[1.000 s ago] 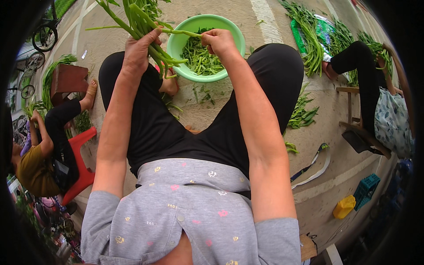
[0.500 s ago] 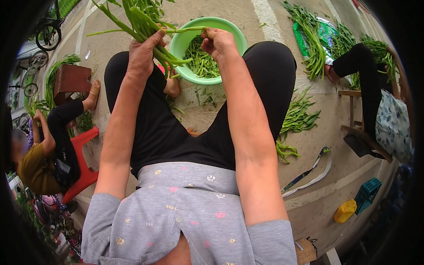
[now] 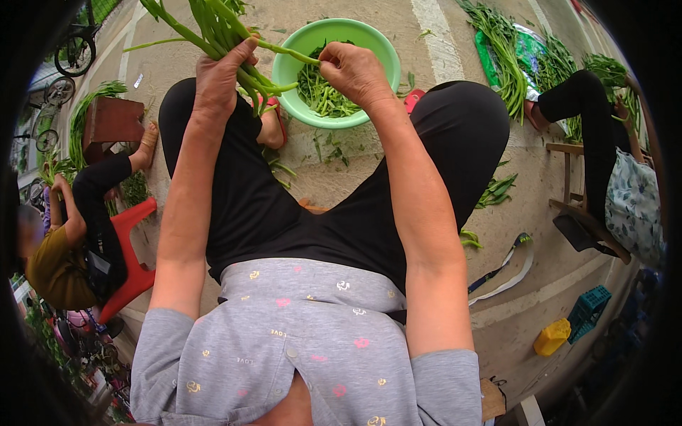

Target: The person picks leaves and tender stems from bundles of morning glory vegetables by hand, placing the edible parts into a green bowl.

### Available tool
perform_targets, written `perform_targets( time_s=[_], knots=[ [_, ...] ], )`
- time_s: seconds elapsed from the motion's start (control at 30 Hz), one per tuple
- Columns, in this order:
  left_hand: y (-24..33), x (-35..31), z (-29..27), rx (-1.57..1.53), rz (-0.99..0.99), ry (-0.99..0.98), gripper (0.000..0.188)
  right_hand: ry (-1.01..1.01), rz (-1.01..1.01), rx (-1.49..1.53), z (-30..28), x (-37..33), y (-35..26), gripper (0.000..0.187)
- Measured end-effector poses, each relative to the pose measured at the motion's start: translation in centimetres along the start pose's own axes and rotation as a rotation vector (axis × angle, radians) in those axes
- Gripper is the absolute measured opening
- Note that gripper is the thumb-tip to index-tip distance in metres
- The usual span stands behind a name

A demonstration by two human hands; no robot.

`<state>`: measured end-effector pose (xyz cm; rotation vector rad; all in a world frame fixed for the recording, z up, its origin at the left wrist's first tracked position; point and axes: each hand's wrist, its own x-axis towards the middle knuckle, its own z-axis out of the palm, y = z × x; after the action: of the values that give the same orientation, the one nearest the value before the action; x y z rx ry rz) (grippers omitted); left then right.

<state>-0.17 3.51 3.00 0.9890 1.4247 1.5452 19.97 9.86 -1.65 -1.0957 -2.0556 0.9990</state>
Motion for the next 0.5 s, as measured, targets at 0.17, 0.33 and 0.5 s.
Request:
perform_targets(
  time_s=[0.17, 0.33, 0.5],
  knots=[
    [-0.26, -0.25, 0.43, -0.016, -0.004, -0.045, 0.017, 0.073, 0.045, -0.146, 0.08, -0.12, -0.34, 0.017],
    [-0.17, -0.01, 0.58, -0.078, -0.071, -0.034, 0.01, 0.023, 0.303, 0.56, 0.1, 0.46, 0.58, 0.014],
    [-0.55, 0.22, 0.52, -0.075, -0.076, -0.033, 0.01, 0.049, 0.509, 0.822, 0.17, 0.68, 0.43, 0.01]
  ],
)
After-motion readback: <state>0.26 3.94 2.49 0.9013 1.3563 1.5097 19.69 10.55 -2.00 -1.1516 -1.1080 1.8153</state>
